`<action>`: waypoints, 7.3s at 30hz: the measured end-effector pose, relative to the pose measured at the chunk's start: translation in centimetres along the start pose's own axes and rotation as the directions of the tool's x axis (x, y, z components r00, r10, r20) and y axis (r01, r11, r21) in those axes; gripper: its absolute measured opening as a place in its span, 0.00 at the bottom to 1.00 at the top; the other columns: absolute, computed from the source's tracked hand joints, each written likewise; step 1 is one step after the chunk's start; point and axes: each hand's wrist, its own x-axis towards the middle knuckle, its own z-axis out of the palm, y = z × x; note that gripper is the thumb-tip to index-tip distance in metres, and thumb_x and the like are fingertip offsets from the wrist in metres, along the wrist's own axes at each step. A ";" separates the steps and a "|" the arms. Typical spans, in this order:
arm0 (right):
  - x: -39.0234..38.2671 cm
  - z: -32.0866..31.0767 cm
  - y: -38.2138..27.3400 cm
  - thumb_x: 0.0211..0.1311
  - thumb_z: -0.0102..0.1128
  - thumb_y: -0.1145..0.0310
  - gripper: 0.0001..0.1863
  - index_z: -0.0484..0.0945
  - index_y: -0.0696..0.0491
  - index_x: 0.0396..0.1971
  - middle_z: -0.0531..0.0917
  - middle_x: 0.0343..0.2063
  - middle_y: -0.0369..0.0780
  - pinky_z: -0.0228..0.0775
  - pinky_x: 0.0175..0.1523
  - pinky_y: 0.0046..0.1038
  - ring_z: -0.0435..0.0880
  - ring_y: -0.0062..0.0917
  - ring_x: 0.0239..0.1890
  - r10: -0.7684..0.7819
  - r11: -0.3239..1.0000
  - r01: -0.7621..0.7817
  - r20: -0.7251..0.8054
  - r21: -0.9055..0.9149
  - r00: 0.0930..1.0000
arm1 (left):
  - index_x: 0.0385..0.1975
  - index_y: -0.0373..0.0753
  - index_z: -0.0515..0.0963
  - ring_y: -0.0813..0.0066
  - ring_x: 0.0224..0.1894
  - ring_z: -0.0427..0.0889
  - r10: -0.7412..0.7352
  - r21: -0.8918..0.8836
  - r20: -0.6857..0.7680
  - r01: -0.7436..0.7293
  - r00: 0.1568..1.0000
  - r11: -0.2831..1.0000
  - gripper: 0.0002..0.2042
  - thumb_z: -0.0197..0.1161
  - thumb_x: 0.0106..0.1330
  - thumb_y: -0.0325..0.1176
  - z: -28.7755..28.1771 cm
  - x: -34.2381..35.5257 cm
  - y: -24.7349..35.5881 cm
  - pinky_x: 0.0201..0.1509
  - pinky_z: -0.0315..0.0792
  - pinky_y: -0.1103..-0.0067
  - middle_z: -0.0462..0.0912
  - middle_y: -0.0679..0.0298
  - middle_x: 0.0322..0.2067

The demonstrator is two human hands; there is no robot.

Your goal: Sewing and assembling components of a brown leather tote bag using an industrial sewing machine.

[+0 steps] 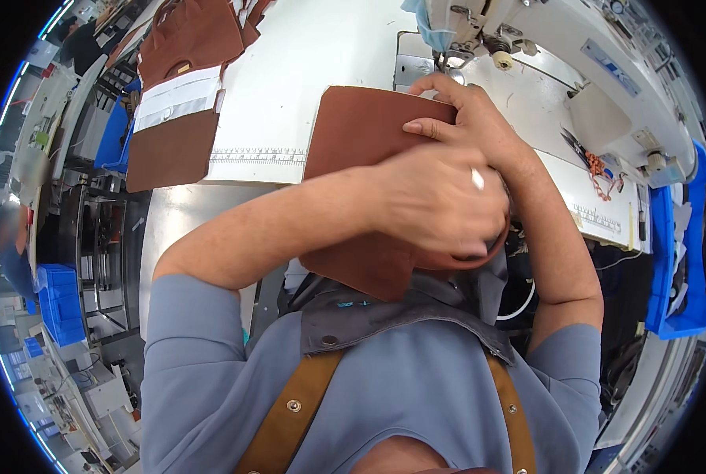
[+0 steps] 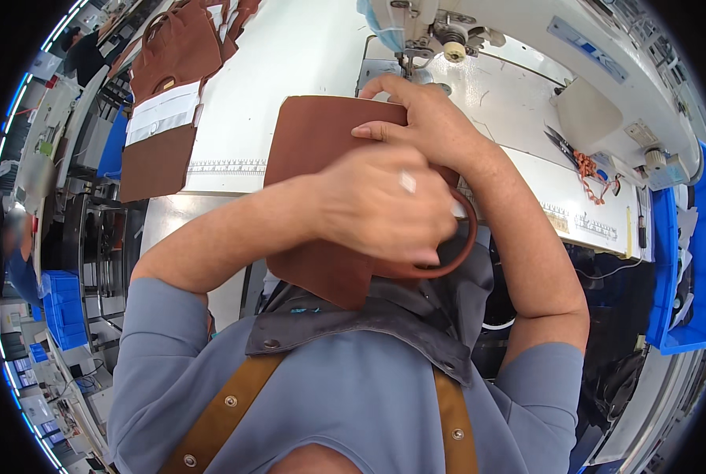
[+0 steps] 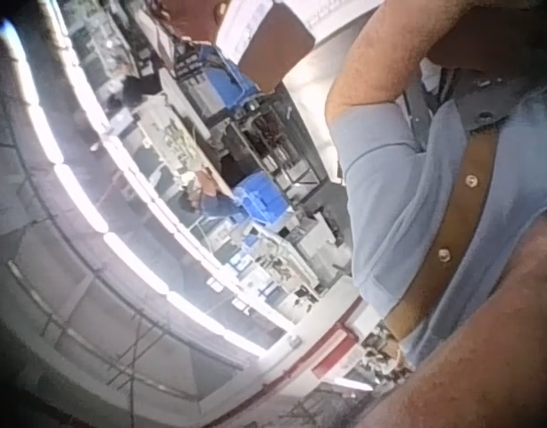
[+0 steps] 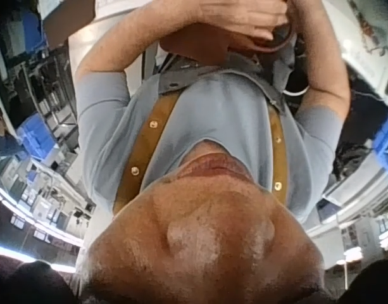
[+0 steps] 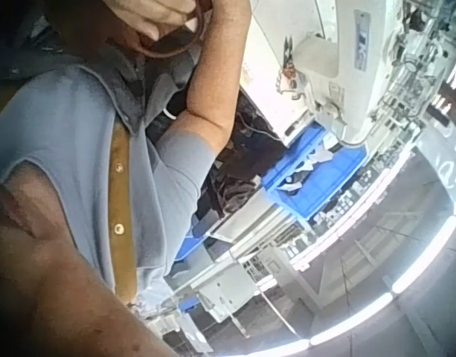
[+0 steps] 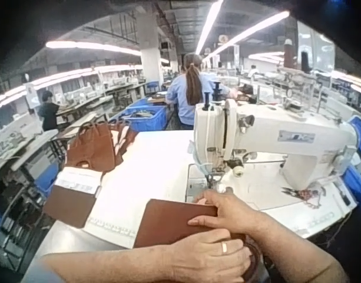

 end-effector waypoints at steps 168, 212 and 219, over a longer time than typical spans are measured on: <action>0.9 -3.9 6.0 0.65 0.65 0.69 0.10 0.89 0.49 0.45 0.89 0.35 0.44 0.79 0.45 0.35 0.87 0.38 0.37 0.029 0.938 -0.082 -0.160 -0.338 0.987 | 0.35 0.39 0.88 0.59 0.36 0.85 -0.813 0.282 -0.029 0.785 0.581 0.551 0.13 0.71 0.59 0.42 1.5 -6.5 -14.7 0.42 0.77 0.68 0.87 0.57 0.36; -0.4 -2.2 5.5 0.57 0.71 0.57 0.25 0.84 0.57 0.51 0.84 0.51 0.41 0.74 0.57 0.36 0.79 0.37 0.54 -0.215 0.794 0.118 -0.094 -0.597 0.972 | 0.52 0.37 0.80 0.59 0.61 0.78 -0.675 0.095 0.311 0.685 0.669 0.722 0.22 0.63 0.54 0.31 -1.4 -5.8 -10.6 0.69 0.65 0.61 0.83 0.59 0.54; 0.1 -2.2 6.5 0.57 0.73 0.52 0.20 0.85 0.50 0.44 0.85 0.31 0.40 0.76 0.43 0.38 0.83 0.37 0.37 -0.147 0.898 0.050 -0.189 -0.436 0.971 | 0.47 0.42 0.83 0.64 0.57 0.80 -0.738 0.316 0.273 0.667 0.618 0.675 0.15 0.64 0.59 0.28 -0.2 -4.4 -10.6 0.71 0.60 0.57 0.85 0.62 0.48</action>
